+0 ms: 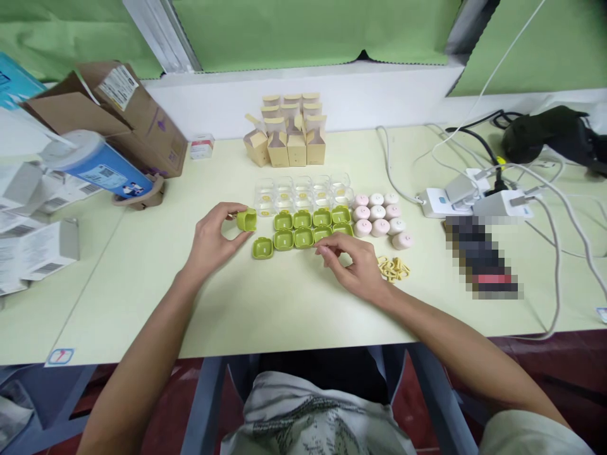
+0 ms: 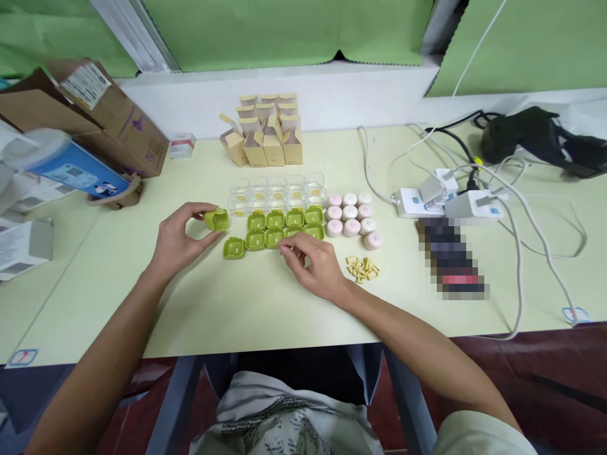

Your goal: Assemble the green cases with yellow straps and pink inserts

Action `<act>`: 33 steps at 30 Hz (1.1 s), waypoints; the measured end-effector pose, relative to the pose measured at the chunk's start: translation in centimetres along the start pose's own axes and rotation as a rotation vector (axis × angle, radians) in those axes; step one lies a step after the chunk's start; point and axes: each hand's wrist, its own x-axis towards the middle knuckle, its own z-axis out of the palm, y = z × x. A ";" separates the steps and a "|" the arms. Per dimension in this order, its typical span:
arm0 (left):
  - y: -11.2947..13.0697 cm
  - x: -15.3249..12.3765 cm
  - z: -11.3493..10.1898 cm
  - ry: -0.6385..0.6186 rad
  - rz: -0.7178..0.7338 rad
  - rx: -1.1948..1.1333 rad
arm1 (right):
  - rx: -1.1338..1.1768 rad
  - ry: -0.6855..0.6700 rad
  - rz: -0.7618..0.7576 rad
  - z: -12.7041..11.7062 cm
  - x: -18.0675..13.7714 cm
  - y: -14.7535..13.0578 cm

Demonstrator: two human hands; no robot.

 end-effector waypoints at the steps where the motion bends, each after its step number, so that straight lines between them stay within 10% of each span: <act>1: 0.0 0.0 0.0 -0.017 0.017 0.003 | -0.009 0.001 -0.005 0.0 0.0 0.0; 12: -0.8 -0.3 0.1 -0.156 -0.010 0.050 | -0.044 -0.006 -0.071 0.0 0.0 0.5; 21: -0.3 -0.3 0.1 -0.240 0.240 0.219 | -0.040 -0.039 -0.118 0.3 -0.1 0.7; 33: 0.3 -0.2 -0.3 -0.040 0.070 0.090 | -0.058 -0.079 -0.140 0.3 -0.3 0.7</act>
